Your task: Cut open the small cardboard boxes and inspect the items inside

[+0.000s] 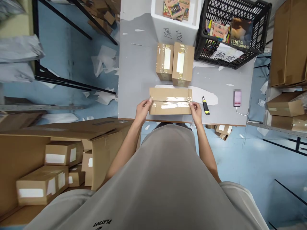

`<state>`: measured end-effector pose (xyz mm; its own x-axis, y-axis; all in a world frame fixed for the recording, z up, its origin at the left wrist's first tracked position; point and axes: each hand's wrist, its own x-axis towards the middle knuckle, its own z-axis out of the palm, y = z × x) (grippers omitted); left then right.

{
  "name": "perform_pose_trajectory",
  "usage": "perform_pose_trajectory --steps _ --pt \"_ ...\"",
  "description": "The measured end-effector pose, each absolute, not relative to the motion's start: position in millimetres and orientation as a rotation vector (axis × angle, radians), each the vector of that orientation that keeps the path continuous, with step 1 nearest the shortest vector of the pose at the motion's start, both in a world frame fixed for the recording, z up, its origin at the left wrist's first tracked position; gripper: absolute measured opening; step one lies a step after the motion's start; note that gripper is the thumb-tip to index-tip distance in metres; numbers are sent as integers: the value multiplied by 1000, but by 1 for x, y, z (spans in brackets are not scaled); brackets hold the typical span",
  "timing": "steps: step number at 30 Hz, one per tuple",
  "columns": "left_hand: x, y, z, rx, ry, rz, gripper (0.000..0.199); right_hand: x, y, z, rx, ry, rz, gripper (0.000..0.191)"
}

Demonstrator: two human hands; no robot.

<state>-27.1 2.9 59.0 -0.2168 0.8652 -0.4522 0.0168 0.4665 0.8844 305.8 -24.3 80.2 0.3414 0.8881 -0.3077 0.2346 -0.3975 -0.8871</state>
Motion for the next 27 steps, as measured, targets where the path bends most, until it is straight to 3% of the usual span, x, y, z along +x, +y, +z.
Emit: perform_pose_trajectory --steps 6,13,21,27 --pt "-34 -17 40 751 1693 814 50 296 -39 55 -1960 -948 1223 79" --pt "-47 -10 30 752 1700 765 49 303 -37 48 -1955 -960 1282 81" --pt "-55 108 27 760 1718 862 62 321 56 48 -1879 -918 1193 96" --pt "-24 202 27 733 1575 745 85 312 136 42 -1946 -817 1335 117"
